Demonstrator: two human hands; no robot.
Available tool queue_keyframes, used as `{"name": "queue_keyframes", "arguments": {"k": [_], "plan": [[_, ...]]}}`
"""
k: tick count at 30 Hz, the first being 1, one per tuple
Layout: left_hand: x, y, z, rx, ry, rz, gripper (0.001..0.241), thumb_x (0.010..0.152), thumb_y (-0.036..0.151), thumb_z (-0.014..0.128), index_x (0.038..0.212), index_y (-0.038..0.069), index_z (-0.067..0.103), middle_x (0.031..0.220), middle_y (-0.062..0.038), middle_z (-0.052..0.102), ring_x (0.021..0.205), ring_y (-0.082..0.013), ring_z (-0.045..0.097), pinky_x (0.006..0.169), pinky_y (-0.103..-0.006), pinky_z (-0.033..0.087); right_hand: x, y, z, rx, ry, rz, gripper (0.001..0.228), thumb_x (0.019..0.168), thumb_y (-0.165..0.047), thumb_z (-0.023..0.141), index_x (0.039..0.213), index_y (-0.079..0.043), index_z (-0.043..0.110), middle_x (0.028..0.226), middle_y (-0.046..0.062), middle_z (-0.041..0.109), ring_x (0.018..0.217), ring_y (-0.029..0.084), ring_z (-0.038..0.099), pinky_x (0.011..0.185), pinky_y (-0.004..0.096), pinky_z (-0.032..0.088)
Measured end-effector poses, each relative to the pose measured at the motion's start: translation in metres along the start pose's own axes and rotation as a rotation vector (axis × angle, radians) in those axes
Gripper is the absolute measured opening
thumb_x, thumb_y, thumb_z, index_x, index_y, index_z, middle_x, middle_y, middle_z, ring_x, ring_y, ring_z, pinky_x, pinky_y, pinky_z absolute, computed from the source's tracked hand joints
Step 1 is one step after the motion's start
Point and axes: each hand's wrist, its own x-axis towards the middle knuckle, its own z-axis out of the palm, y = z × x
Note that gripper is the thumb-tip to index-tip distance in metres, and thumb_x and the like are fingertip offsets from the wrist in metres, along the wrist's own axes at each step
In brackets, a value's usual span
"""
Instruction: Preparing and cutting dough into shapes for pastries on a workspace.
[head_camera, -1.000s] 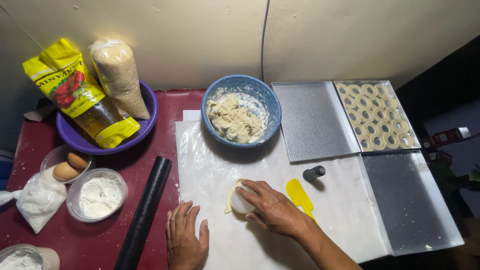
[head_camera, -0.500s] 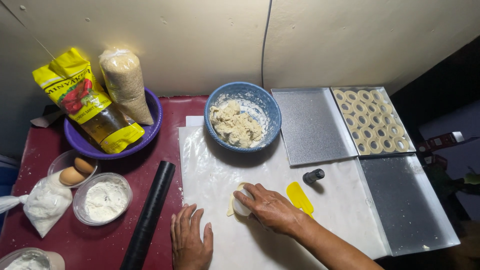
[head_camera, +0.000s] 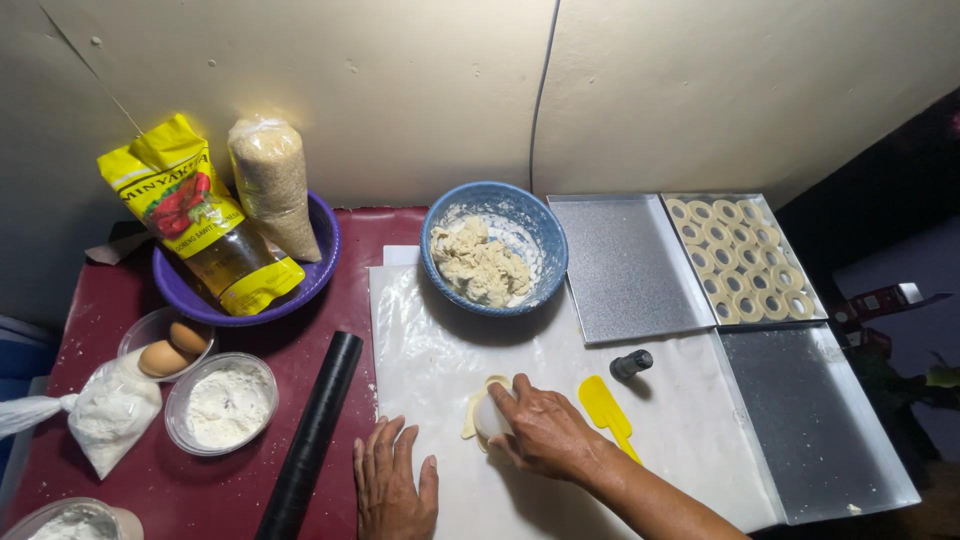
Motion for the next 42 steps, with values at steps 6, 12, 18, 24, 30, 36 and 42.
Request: {"name": "queue_keyframes", "arguments": {"k": [6,12,18,24,30,36,42], "plan": [[0.002,0.016,-0.021,-0.006,-0.068,-0.061,0.060,0.091,0.035,0.056,0.145,0.011,0.044,0.152,-0.010,0.034,0.149,-0.0254,0.016,0.125,-0.0529,0.004,0.007,-0.006,0.009,-0.017,0.006,0.173,0.070,0.093,-0.048,0.070,0.130,0.006,0.046,0.106,0.028,0.060,0.094,0.044,0.069,0.083,0.049,0.056],[-0.002,0.017,-0.024,0.028,-0.106,-0.070,0.059,0.092,0.036,0.055,0.145,0.012,0.043,0.153,-0.009,0.033,0.149,-0.0238,0.014,0.125,-0.0517,0.002,0.005,-0.014,-0.001,-0.086,-0.055,0.214,0.073,0.095,-0.052,0.065,0.133,0.007,0.044,0.115,0.025,0.060,0.108,0.038,0.066,0.091,0.046,0.055],[-0.003,0.021,-0.030,-0.018,-0.081,-0.065,0.058,0.092,0.034,0.056,0.144,0.011,0.045,0.155,-0.010,0.033,0.154,-0.0266,0.014,0.124,-0.0510,0.002,-0.001,-0.013,-0.012,-0.019,-0.093,0.047,0.081,0.085,-0.020,0.074,0.154,-0.007,0.032,0.149,0.020,0.041,0.125,0.037,0.053,0.103,0.047,0.048],[-0.008,0.021,-0.029,-0.047,0.069,0.020,0.050,0.091,0.032,0.058,0.134,0.007,0.052,0.148,-0.012,0.040,0.149,-0.0275,0.022,0.125,-0.0516,0.008,0.000,-0.004,-0.002,-0.023,-0.057,-0.002,0.079,0.084,-0.012,0.076,0.151,-0.005,0.037,0.147,0.024,0.043,0.123,0.040,0.055,0.101,0.049,0.048],[-0.011,0.018,-0.024,-0.046,0.089,0.036,0.050,0.090,0.031,0.059,0.133,0.005,0.052,0.146,-0.014,0.041,0.149,-0.0286,0.023,0.125,-0.0527,0.008,-0.002,-0.004,-0.001,0.004,0.014,-0.007,0.077,0.081,-0.011,0.077,0.149,-0.005,0.041,0.143,0.022,0.048,0.121,0.039,0.057,0.098,0.047,0.051],[-0.009,0.015,-0.020,-0.043,0.078,0.052,0.051,0.091,0.032,0.058,0.133,0.004,0.052,0.146,-0.016,0.040,0.149,-0.0305,0.021,0.123,-0.0543,0.007,-0.001,0.000,0.007,0.010,0.054,-0.033,0.077,0.081,-0.011,0.077,0.149,-0.005,0.042,0.141,0.024,0.049,0.118,0.041,0.059,0.097,0.047,0.051],[-0.010,0.014,-0.020,-0.058,0.087,0.065,0.051,0.091,0.032,0.058,0.133,0.004,0.051,0.146,-0.016,0.040,0.148,-0.0308,0.021,0.123,-0.0546,0.007,0.002,-0.002,-0.001,-0.001,0.010,0.007,0.075,0.081,-0.015,0.078,0.147,-0.006,0.044,0.130,0.024,0.053,0.108,0.042,0.065,0.090,0.048,0.055]]}}
